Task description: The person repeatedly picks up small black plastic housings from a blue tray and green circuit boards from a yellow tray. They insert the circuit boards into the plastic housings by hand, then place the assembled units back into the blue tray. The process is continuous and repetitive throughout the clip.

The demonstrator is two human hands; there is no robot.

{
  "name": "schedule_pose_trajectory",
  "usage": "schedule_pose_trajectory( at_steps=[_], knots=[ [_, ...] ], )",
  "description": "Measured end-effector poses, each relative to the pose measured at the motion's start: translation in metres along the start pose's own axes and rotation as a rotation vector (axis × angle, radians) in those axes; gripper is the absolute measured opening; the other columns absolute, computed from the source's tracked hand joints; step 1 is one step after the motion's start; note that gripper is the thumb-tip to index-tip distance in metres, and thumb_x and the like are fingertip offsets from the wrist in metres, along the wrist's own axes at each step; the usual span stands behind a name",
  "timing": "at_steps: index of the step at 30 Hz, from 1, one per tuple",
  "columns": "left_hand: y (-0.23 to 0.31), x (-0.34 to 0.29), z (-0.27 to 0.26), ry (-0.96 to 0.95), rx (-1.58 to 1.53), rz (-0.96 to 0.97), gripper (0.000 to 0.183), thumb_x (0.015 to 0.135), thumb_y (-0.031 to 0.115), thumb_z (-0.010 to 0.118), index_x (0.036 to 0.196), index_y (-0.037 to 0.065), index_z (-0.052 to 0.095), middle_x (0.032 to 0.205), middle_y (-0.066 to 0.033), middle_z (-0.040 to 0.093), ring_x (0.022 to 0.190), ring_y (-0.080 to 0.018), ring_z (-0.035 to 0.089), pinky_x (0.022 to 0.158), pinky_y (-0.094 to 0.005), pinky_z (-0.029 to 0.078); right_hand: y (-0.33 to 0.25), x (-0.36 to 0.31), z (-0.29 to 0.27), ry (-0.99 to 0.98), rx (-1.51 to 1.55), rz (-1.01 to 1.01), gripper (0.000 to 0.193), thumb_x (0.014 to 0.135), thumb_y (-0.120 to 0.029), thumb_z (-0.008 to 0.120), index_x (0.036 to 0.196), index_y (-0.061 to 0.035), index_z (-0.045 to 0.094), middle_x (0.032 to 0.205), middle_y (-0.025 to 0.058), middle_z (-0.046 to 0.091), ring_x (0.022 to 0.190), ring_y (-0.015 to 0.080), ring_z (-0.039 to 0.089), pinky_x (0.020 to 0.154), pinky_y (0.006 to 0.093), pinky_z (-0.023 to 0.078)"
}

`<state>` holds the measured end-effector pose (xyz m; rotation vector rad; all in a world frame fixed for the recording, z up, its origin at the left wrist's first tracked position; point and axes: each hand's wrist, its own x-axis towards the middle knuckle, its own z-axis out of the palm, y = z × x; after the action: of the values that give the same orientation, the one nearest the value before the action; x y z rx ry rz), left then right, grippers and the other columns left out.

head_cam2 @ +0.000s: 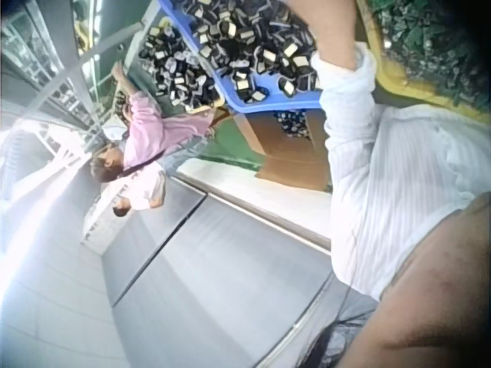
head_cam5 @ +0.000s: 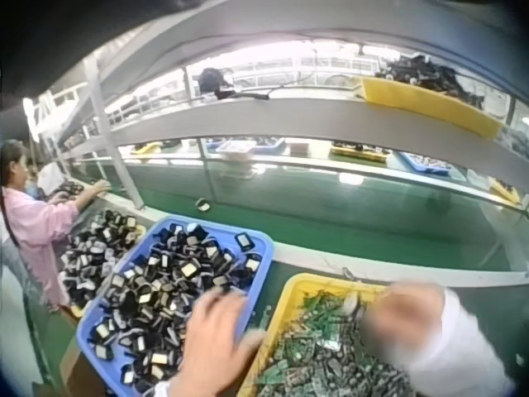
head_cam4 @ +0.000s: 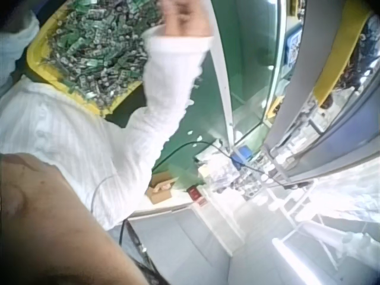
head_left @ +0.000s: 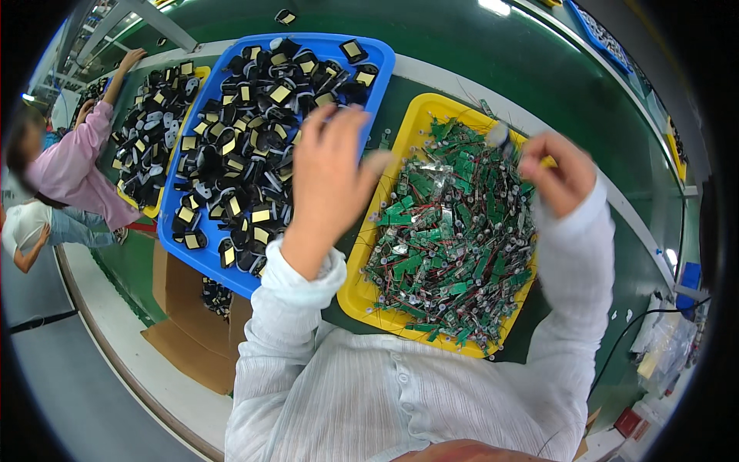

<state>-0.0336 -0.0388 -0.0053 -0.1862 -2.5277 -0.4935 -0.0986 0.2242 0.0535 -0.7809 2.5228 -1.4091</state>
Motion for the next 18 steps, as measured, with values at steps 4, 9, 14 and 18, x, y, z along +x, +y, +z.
schedule_pose_trajectory(
  at_steps=[4, 9, 14, 18],
  knots=[
    [-0.049, 0.005, 0.003, 0.120, 0.343, -0.176, 0.027, 0.075, 0.022, 0.063, 0.092, 0.003, 0.053, 0.112, -0.0118, 0.053, 0.110, -0.0375, 0.040, 0.086, -0.0471, 0.037, 0.062, 0.079, -0.047, 0.119, -0.573, 0.387, 0.013, 0.079, -0.017, 0.062, 0.084, -0.0066, 0.056, 0.076, 0.0062, 0.058, 0.068, 0.0148, 0.052, 0.062, 0.0297, 0.043],
    [-0.081, -0.001, 0.011, 0.032, 0.471, -0.246, 0.024, 0.079, 0.028, 0.057, 0.077, 0.005, 0.061, 0.115, -0.0127, 0.053, 0.115, -0.0383, 0.036, 0.094, -0.0498, 0.028, 0.194, 0.132, -0.078, 0.020, -0.912, 0.472, 0.016, 0.078, -0.022, 0.064, 0.087, -0.0115, 0.057, 0.086, 0.0091, 0.061, 0.082, 0.0251, 0.056, 0.074, 0.0352, 0.045],
    [-0.081, -0.003, 0.008, -0.073, 0.344, -0.335, 0.030, 0.081, 0.037, 0.055, 0.085, 0.008, 0.064, 0.121, -0.0107, 0.050, 0.121, -0.0369, 0.031, 0.099, -0.0515, 0.020, 0.182, 0.114, -0.073, 0.105, -0.778, 0.570, 0.027, 0.078, -0.026, 0.065, 0.100, -0.0140, 0.056, 0.100, 0.0073, 0.059, 0.097, 0.0233, 0.054, 0.084, 0.0339, 0.043],
    [-0.084, -0.002, 0.005, -0.061, 0.345, -0.302, 0.039, 0.080, 0.037, 0.056, 0.099, 0.003, 0.060, 0.116, -0.0078, 0.053, 0.118, -0.0342, 0.035, 0.098, -0.0449, 0.025, 0.127, 0.076, -0.087, 0.256, -0.717, 0.315, 0.033, 0.077, -0.026, 0.067, 0.105, -0.0136, 0.056, 0.104, 0.0070, 0.059, 0.099, 0.0214, 0.054, 0.088, 0.0327, 0.041]
  ],
)
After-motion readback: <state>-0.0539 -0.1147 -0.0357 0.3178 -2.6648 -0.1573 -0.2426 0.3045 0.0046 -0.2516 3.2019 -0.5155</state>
